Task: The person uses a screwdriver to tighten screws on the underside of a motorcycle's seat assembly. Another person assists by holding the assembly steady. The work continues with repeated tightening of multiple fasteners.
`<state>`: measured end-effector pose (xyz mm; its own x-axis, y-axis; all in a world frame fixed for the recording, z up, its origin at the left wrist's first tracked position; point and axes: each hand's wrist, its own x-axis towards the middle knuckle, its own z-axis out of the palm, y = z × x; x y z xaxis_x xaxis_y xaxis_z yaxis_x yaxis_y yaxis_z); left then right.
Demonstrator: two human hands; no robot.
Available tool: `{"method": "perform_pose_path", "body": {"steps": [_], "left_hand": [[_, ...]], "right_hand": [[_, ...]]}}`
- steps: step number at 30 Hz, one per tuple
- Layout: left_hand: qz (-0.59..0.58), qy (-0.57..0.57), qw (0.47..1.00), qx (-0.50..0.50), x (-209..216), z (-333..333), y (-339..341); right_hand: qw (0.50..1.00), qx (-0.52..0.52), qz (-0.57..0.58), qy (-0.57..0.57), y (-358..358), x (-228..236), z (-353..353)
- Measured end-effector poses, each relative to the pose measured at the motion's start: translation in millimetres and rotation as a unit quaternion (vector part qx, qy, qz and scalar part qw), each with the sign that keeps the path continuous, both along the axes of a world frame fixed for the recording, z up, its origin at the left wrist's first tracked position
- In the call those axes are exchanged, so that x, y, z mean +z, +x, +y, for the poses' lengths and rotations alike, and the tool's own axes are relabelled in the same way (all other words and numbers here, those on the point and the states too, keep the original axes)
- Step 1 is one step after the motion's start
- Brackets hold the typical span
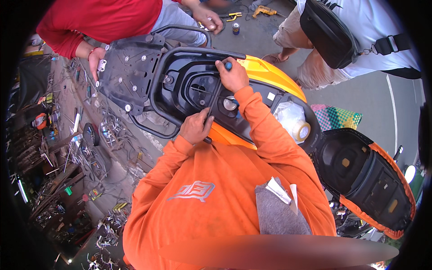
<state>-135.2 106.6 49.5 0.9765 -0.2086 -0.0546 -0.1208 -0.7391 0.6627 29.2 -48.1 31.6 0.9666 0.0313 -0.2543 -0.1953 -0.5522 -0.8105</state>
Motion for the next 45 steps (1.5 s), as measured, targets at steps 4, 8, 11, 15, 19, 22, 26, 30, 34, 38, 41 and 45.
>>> {"method": "perform_pose_path", "body": {"steps": [4,8,11,15,19,22,26,30,34,38,41,45], "left_hand": [[-0.032,0.006,0.999,0.011,-3.6,-2.1,-1.9],[-0.051,0.005,0.998,0.020,-5.5,-3.0,-2.6],[-0.069,0.026,0.997,0.020,-6.6,-5.2,-3.1],[-0.087,0.047,0.995,0.013,-7.2,-8.0,-3.5],[-0.096,0.034,0.994,0.024,-5.4,-9.1,-2.9],[-0.092,0.031,0.995,0.026,-4.1,-9.4,-2.7],[-0.091,0.024,0.995,0.026,-4.1,-9.5,-2.9],[-0.073,0.033,0.996,0.024,-6.4,-9.2,-2.3],[-0.107,0.036,0.993,0.022,-8.9,-8.7,-1.4],[-0.103,0.043,0.994,0.023,-9.8,-8.2,-2.1],[-0.097,0.053,0.994,0.022,-10.0,-8.0,-2.7],[-0.115,0.049,0.992,0.028,-10.4,-7.7,-2.7]], "right_hand": [[1.000,-0.004,0.002,0.007,0.4,-0.4,0.0],[1.000,-0.010,-0.007,0.005,1.2,-1.6,0.4],[1.000,-0.010,-0.008,0.013,1.0,-3.3,0.3],[1.000,-0.011,-0.013,0.018,0.4,-5.9,0.5],[0.999,-0.012,-0.025,0.019,0.8,-7.0,0.5],[1.000,-0.004,-0.010,0.023,1.5,-7.8,-0.3],[1.000,-0.003,0.001,0.030,1.8,-9.2,-1.2],[0.999,-0.009,-0.012,0.034,1.4,-10.9,0.0],[0.998,-0.025,-0.016,0.048,0.6,-12.5,1.5],[0.998,-0.025,-0.011,0.058,0.5,-13.9,1.3],[0.997,-0.025,-0.003,0.067,0.8,-15.0,0.7],[0.997,-0.029,0.018,0.075,1.3,-16.0,0.8]]}}
